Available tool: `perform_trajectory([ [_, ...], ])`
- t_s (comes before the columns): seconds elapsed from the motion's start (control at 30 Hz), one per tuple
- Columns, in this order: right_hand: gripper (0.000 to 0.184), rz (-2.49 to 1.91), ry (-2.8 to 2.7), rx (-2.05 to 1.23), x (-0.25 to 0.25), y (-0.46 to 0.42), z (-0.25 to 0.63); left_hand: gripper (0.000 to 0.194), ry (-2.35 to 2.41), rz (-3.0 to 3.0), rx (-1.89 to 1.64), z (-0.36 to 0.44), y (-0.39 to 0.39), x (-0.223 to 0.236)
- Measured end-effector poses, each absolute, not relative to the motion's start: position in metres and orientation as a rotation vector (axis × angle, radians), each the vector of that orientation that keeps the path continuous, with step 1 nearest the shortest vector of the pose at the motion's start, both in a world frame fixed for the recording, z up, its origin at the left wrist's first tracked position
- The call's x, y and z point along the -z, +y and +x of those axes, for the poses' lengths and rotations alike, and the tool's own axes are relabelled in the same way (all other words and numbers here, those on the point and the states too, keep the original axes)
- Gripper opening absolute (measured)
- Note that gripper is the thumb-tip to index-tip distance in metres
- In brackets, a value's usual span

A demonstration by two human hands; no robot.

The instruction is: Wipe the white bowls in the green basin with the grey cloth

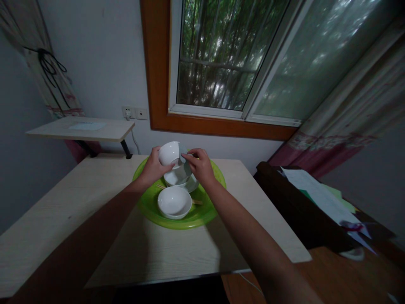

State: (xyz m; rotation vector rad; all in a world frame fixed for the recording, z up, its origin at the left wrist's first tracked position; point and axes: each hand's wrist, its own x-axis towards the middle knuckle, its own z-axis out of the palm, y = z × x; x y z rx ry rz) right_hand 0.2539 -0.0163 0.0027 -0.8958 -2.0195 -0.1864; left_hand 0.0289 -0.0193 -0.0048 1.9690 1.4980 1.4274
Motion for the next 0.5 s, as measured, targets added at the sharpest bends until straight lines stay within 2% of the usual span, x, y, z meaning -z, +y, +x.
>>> perform_trajectory([
  [0.3,0.041,-0.763,-2.204,0.133,-0.002,-0.026,0.243,0.071,1.5,1.933,-1.39,0.029,-0.021,0.002],
  [0.5,0.045,-0.844,-2.033,0.121,0.002,-0.014,0.247,0.071,1.469,1.969,-1.374,0.029,-0.022,0.005],
])
